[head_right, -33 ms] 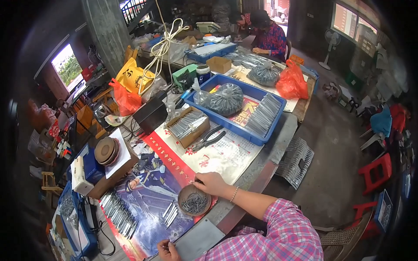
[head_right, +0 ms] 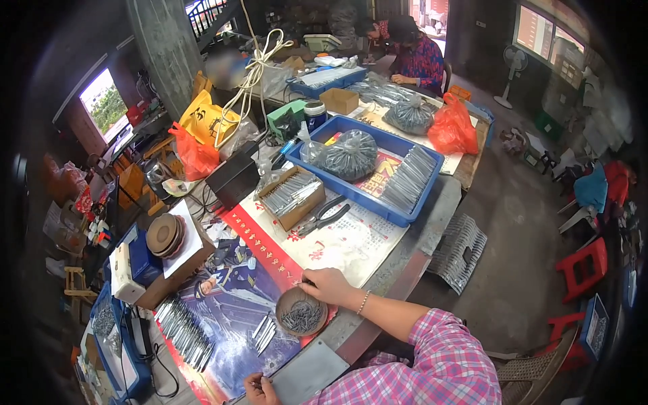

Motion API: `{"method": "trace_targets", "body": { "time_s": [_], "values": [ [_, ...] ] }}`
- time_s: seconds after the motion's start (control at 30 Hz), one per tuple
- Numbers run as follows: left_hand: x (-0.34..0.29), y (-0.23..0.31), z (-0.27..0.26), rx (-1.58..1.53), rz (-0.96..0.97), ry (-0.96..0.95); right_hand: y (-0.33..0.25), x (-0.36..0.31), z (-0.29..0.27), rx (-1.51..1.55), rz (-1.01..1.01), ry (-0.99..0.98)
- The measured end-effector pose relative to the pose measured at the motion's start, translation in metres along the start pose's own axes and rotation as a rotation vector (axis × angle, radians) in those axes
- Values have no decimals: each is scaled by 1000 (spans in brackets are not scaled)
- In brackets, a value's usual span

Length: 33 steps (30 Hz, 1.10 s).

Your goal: The person assembles metal components by picking up metal strips and small fasteners from a bowl and joining them together by hand.

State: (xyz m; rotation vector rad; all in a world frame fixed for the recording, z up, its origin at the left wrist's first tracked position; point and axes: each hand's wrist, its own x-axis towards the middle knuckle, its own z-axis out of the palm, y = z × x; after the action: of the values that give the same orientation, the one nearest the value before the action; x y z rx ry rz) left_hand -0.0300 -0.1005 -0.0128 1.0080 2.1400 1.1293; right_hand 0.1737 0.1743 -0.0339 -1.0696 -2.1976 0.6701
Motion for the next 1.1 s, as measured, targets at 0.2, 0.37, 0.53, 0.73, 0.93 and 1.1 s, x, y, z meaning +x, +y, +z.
{"method": "trace_targets", "body": {
  "time_s": [0.2,0.37,0.53,0.73,0.93,1.1],
  "values": [
    [-2,-14,3,-70,-14,14,-1,0,2,5,5,45],
    [-3,-36,4,-94,-7,21,-6,1,0,15,13,30],
    [-4,-23,1,46,-39,51,-3,1,2,22,19,23],
    [-3,-27,2,75,-12,47,-6,0,-3,1,13,-6],
    [-3,-11,3,33,21,64,-4,0,-1,-3,16,8],
    [-2,-8,2,-51,8,46,-5,-1,1,-10,12,22]
  ]
}}
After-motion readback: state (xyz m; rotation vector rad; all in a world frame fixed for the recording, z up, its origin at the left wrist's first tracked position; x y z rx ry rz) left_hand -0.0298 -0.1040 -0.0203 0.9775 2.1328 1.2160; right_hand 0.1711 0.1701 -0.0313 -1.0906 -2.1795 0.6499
